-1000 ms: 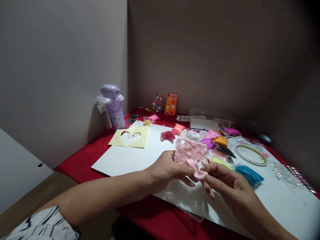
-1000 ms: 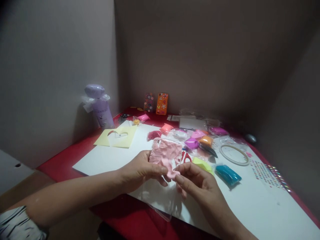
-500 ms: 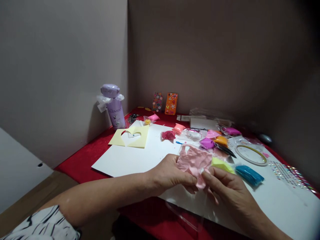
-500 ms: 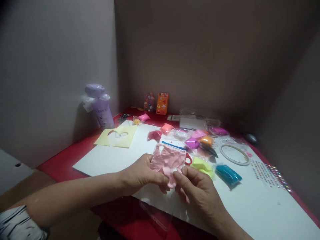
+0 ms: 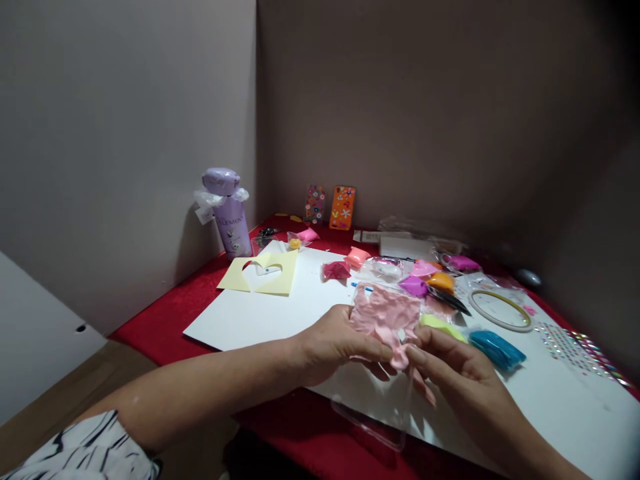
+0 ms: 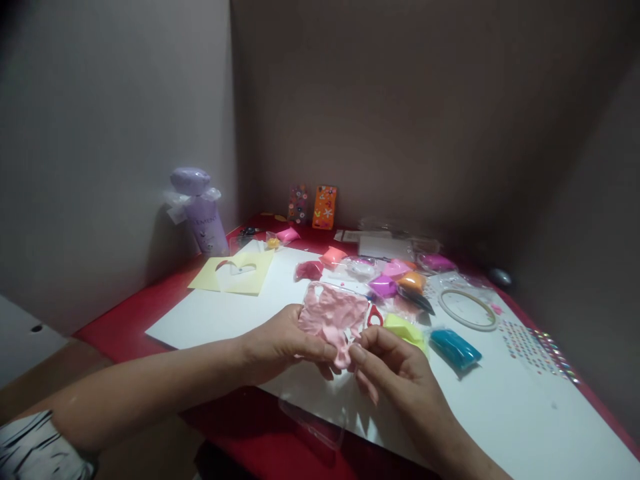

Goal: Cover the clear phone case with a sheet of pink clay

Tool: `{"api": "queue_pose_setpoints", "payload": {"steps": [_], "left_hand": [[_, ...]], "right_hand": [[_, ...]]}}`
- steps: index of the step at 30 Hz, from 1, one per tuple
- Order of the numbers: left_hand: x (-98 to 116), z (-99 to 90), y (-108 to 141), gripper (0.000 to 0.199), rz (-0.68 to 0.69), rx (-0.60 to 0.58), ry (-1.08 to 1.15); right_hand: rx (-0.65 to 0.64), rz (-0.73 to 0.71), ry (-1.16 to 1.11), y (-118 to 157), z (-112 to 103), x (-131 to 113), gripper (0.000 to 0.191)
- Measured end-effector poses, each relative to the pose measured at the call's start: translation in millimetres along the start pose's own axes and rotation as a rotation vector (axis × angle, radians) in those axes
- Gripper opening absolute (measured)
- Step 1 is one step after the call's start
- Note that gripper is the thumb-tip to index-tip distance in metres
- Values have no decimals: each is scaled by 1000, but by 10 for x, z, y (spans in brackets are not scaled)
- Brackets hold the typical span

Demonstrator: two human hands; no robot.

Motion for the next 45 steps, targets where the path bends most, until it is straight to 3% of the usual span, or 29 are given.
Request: {"api": "queue_pose_setpoints", "payload": {"steps": [3, 9, 17, 20, 33, 45], "left_hand": [[18, 32, 13, 32, 8, -35, -17], [15, 38, 33, 35, -36, 27, -71], [0, -5, 35, 33, -85, 93, -69], [-1, -10, 37, 34, -81, 101, -74], [9, -31, 35, 33, -66, 108, -69], [36, 57, 54, 26, -41, 99, -138]], "right_hand": [[24, 4, -13, -4, 13, -20, 34], [-22, 35, -12, -6, 98, 13, 40], [-10, -4, 6, -29, 39, 4, 47], [26, 3, 3, -22, 17, -24, 42], [-42, -16, 41, 7, 52, -72, 32], [39, -15, 57, -27, 61, -13, 39]]}}
Point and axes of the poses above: each hand's wrist, its own y-axis away from the middle knuckle, its own z-axis out of the palm, x = y × z, the point moved 9 cm from there along -y, towards the middle knuckle, and after that the axes turned 4 degrees about -x, right-handed, at the moved point
